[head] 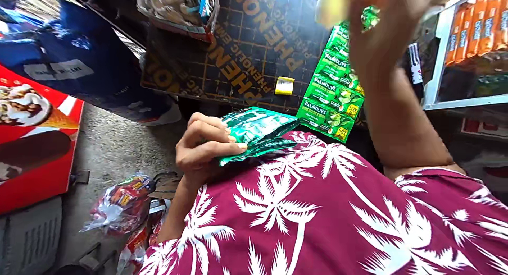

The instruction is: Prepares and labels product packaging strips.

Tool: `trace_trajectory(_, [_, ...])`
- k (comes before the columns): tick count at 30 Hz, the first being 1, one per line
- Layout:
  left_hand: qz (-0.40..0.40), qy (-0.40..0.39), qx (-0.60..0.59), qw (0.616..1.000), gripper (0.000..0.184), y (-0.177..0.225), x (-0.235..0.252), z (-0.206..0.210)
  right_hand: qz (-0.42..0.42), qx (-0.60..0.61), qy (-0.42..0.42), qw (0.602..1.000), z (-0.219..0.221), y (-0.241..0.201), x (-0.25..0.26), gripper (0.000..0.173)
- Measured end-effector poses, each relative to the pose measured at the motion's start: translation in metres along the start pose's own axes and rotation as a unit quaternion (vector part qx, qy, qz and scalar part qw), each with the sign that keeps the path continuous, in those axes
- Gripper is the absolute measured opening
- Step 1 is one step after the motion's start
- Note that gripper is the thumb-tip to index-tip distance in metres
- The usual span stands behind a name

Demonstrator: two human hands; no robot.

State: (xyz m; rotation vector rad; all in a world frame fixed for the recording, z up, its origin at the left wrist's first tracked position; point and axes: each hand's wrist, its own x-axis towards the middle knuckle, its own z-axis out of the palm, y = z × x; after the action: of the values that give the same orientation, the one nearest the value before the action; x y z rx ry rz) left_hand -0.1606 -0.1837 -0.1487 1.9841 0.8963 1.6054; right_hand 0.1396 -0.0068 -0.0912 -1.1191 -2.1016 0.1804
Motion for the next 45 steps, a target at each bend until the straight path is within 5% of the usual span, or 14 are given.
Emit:
trace_trajectory(2, [-0.012, 0.013, -0.001, 1.0, 0.008, 0.005, 0.002, -0.008, -0.174, -0.003, -0.071, 0.982, 0.023, -0.013, -0.032, 0.017])
trace_trajectory(4, [-0.023, 0.023, 0.005, 0.999, 0.011, 0.01, 0.002, -0.016, -0.262, -0.002, -0.15, 0.953, 0.041, -0.016, -0.054, 0.015])
trace_trajectory(7, [-0.034, 0.054, 0.021, 0.998, 0.012, 0.013, 0.001, -0.023, -0.252, 0.002, -0.251, 0.935, 0.055, -0.008, -0.07, 0.022])
trace_trajectory(12, [-0.036, 0.086, 0.03, 0.995, 0.014, 0.012, 0.003, -0.021, -0.169, 0.047, -0.322, 0.93, 0.047, -0.002, -0.069, 0.059])
trace_trajectory(15, [-0.03, 0.094, 0.019, 0.995, 0.015, 0.01, 0.005, -0.02, -0.161, 0.083, -0.286, 0.941, 0.043, -0.002, -0.065, 0.051])
trace_trajectory(18, [-0.034, 0.083, 0.014, 0.996, 0.015, 0.01, 0.005, -0.022, -0.045, 0.064, -0.223, 0.972, 0.038, -0.006, -0.058, 0.031])
trace_trajectory(22, [-0.033, 0.079, 0.015, 0.996, 0.015, 0.008, 0.005, -0.023, 0.124, -0.051, -0.287, 0.949, 0.042, -0.001, -0.047, 0.054])
trace_trajectory(25, [-0.036, 0.078, 0.012, 0.996, 0.015, 0.007, 0.006, -0.021, 0.118, -0.035, -0.298, 0.947, 0.052, -0.003, -0.047, 0.057])
trace_trajectory(29, [-0.037, 0.057, 0.005, 0.998, 0.015, 0.007, 0.006, -0.022, 0.099, 0.033, -0.322, 0.941, 0.06, -0.005, -0.045, 0.03])
trace_trajectory(33, [-0.033, 0.06, 0.002, 0.998, 0.015, 0.007, 0.005, -0.023, 0.085, 0.096, -0.333, 0.934, 0.052, -0.009, -0.043, 0.022])
trace_trajectory(37, [-0.038, 0.075, 0.003, 0.996, 0.017, 0.01, 0.005, -0.027, 0.098, 0.176, -0.258, 0.945, 0.038, -0.007, -0.041, 0.011])
trace_trajectory(40, [-0.056, 0.076, -0.008, 0.995, 0.024, 0.013, 0.003, -0.029, 0.149, 0.229, -0.171, 0.946, 0.013, 0.0, -0.034, 0.022])
trace_trajectory(45, [-0.028, 0.076, -0.019, 0.996, 0.015, 0.003, 0.008, -0.033, 0.211, 0.181, -0.059, 0.959, -0.054, 0.03, -0.051, 0.022])
